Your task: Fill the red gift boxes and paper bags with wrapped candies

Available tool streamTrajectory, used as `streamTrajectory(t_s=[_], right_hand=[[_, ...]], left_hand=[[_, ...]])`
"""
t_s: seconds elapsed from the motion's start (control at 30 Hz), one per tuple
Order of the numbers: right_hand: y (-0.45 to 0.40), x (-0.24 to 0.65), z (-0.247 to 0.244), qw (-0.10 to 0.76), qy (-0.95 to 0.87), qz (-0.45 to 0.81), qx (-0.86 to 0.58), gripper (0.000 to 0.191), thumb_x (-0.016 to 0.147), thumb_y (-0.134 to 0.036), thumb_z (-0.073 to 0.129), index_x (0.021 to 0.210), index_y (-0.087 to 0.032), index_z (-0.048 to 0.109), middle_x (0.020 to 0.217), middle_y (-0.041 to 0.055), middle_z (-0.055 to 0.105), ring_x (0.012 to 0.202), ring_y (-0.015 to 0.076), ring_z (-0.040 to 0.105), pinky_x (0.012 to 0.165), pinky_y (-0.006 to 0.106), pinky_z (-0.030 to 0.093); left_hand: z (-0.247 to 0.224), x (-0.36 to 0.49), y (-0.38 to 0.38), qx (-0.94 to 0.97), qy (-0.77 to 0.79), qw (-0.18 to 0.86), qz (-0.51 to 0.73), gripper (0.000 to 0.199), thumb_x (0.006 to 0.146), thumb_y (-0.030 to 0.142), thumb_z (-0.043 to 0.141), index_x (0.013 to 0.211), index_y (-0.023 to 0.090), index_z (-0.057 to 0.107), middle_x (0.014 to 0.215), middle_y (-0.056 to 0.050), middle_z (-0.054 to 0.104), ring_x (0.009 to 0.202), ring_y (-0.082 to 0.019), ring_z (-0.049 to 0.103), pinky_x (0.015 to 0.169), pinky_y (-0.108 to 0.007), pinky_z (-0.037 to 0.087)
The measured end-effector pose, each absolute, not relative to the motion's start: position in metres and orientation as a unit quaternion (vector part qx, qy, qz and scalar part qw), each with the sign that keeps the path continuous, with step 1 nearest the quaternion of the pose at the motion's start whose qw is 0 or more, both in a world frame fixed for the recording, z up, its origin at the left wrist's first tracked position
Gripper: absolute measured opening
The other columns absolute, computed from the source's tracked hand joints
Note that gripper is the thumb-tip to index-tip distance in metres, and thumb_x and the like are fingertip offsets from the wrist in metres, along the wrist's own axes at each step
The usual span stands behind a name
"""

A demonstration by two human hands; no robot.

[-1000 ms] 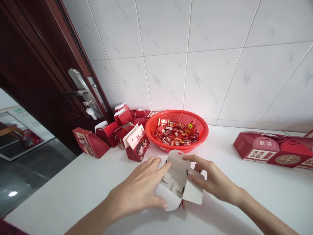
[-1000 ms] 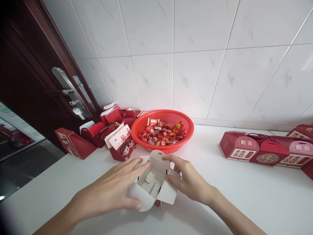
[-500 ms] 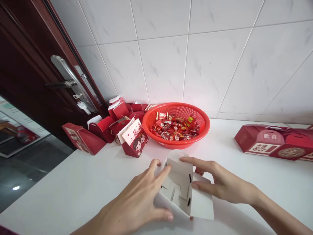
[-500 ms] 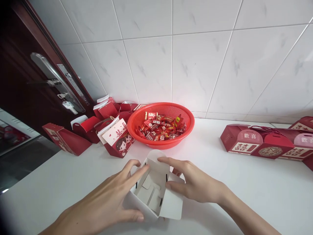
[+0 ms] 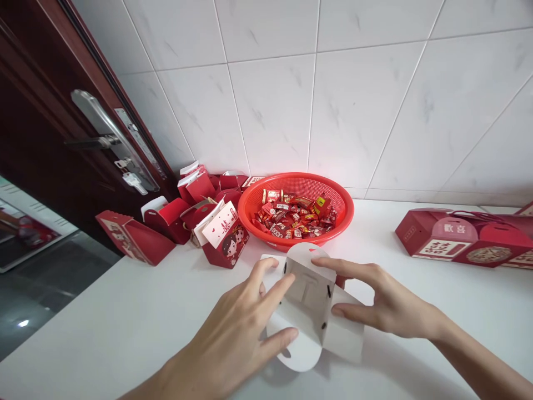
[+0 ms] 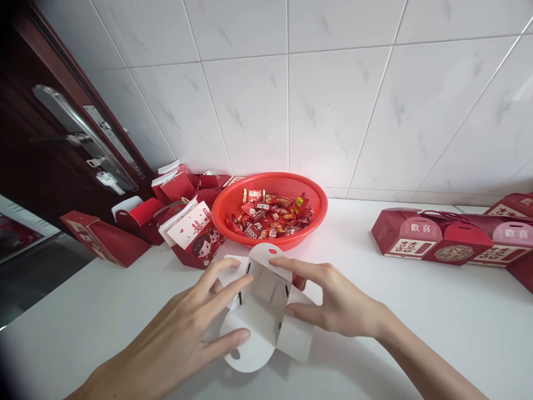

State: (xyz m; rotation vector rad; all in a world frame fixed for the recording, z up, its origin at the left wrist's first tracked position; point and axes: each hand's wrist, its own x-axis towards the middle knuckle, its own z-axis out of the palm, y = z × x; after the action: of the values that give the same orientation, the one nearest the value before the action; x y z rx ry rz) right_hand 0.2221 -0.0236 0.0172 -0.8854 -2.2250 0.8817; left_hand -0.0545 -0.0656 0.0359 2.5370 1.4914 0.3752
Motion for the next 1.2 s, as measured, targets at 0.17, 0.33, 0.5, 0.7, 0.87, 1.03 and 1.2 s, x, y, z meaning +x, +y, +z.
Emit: streamTrajectory(t_s=[0.17, 0.33, 0.5, 0.7, 0.87, 1.03, 1.2], right_hand=[[-0.010, 0.220, 0.007, 0.303, -0.777, 0.443, -0.329, 0.057, 0.083, -0.030, 0.077, 0.139, -0.027, 0.063, 0.135, 0.0093, 0.068, 0.096, 0.0192, 0.067, 0.087, 0.037, 0.059], [-0.004, 0.219, 0.005, 0.313, -0.761, 0.477, -0.309, 0.046, 0.087, -0.036, 0.074, 0.130, -0.023, 0.068, 0.134, 0.0099, 0.068, 0.087, 0.0157, 0.065, 0.081, 0.034, 0.057], [0.000, 0.224, 0.009, 0.378, -0.766, 0.435, -0.286, 0.031, 0.096, -0.041, 0.063, 0.116, -0.020, 0.075, 0.126, 0.0106, 0.072, 0.098, 0.0196, 0.069, 0.075, 0.031, 0.057], [0.023, 0.235, -0.005, 0.425, -0.812, 0.124, -0.381, 0.034, 0.101, -0.035, 0.055, 0.130, -0.022, 0.065, 0.139, 0.0136, 0.065, 0.131, 0.0282, 0.057, 0.108, 0.051, 0.048], [0.041, 0.237, -0.021, 0.355, -0.841, 0.004, -0.408, 0.042, 0.103, -0.037, 0.051, 0.141, -0.020, 0.056, 0.141, 0.0147, 0.063, 0.138, 0.0309, 0.050, 0.116, 0.058, 0.037], [0.041, 0.227, -0.027, 0.374, -0.827, -0.064, -0.414, 0.026, 0.102, -0.037, 0.054, 0.119, -0.022, 0.069, 0.113, 0.0118, 0.071, 0.108, 0.0268, 0.061, 0.102, 0.050, 0.044], [0.036, 0.233, -0.028, 0.374, -0.828, -0.111, -0.403, 0.020, 0.100, -0.029, 0.055, 0.111, -0.023, 0.070, 0.102, 0.0099, 0.070, 0.096, 0.0248, 0.059, 0.092, 0.047, 0.045]], left_hand=[[0.052, -0.057, -0.042, 0.845, 0.474, 0.140, 0.203, 0.034, 0.097, 0.044, 0.054, 0.123, 0.029, 0.070, 0.129, -0.007, 0.063, 0.082, -0.016, 0.068, 0.074, -0.029, 0.060], [0.061, -0.053, -0.014, 0.834, 0.451, 0.158, 0.275, 0.025, 0.095, 0.042, 0.059, 0.103, 0.026, 0.077, 0.113, -0.005, 0.070, 0.098, -0.019, 0.068, 0.084, -0.028, 0.058], [0.069, -0.051, 0.010, 0.818, 0.443, 0.174, 0.321, 0.027, 0.092, 0.045, 0.063, 0.094, 0.023, 0.077, 0.107, -0.006, 0.074, 0.098, -0.021, 0.069, 0.087, -0.029, 0.058], [0.065, -0.055, 0.043, 0.800, 0.469, 0.176, 0.330, 0.033, 0.090, 0.050, 0.062, 0.092, 0.021, 0.076, 0.103, -0.006, 0.077, 0.099, -0.024, 0.071, 0.095, -0.034, 0.056], [0.053, -0.052, 0.055, 0.804, 0.478, 0.215, 0.281, 0.036, 0.091, 0.051, 0.060, 0.098, 0.020, 0.077, 0.110, -0.008, 0.078, 0.107, -0.026, 0.070, 0.101, -0.038, 0.054], [0.051, -0.046, 0.052, 0.814, 0.477, 0.225, 0.245, 0.036, 0.092, 0.050, 0.059, 0.101, 0.021, 0.078, 0.111, -0.006, 0.079, 0.106, -0.025, 0.071, 0.100, -0.037, 0.055], [0.054, -0.043, 0.044, 0.818, 0.462, 0.248, 0.235, 0.038, 0.093, 0.051, 0.057, 0.102, 0.021, 0.078, 0.112, -0.006, 0.078, 0.104, -0.025, 0.072, 0.098, -0.036, 0.057]])
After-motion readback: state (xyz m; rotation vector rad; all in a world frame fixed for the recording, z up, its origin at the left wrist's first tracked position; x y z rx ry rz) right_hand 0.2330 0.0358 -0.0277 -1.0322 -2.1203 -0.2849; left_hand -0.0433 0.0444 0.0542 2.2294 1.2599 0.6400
